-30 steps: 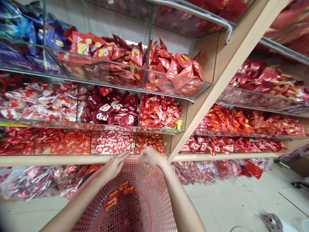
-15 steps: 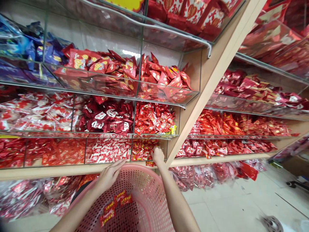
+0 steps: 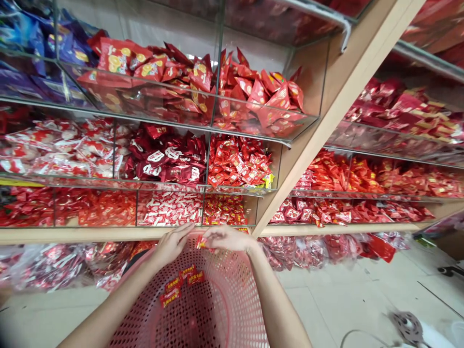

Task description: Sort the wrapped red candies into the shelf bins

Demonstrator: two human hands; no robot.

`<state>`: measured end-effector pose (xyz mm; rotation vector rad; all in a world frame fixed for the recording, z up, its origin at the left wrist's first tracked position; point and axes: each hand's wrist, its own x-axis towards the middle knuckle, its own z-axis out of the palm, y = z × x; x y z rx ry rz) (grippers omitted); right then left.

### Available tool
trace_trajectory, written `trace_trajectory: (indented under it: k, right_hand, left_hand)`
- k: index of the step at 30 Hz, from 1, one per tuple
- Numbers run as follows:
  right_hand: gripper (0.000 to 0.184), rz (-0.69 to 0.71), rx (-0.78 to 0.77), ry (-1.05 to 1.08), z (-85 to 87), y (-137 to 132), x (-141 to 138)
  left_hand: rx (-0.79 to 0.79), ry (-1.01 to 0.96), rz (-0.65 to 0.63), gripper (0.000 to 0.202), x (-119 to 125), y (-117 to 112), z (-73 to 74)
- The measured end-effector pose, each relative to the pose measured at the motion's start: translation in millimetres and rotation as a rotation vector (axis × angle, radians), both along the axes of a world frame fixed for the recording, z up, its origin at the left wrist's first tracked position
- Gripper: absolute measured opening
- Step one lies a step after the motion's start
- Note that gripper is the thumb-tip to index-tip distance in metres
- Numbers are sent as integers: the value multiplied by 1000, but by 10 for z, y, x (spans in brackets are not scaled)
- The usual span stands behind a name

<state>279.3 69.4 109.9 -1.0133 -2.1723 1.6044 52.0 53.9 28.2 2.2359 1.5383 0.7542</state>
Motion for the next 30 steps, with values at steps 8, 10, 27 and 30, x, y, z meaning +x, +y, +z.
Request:
trace_trajectory:
  k: [8,10,27,30]
  right_hand:
    - [21,109,130,-377,-911,-11,-532]
    - [19,105,161,-412,-1080,-13,-593]
    - [17,94,98,-502,-1117,-160,-704]
    - [18,1,309,-596,-1015,-175,-753]
  left_hand:
    - [-9,25,31,41,38,-25,73]
    - [-17,39,33,41,48,-30,89]
    - [-14,64,36,42,69,-40,112]
    - [-19,61,38,42,66,-39,111]
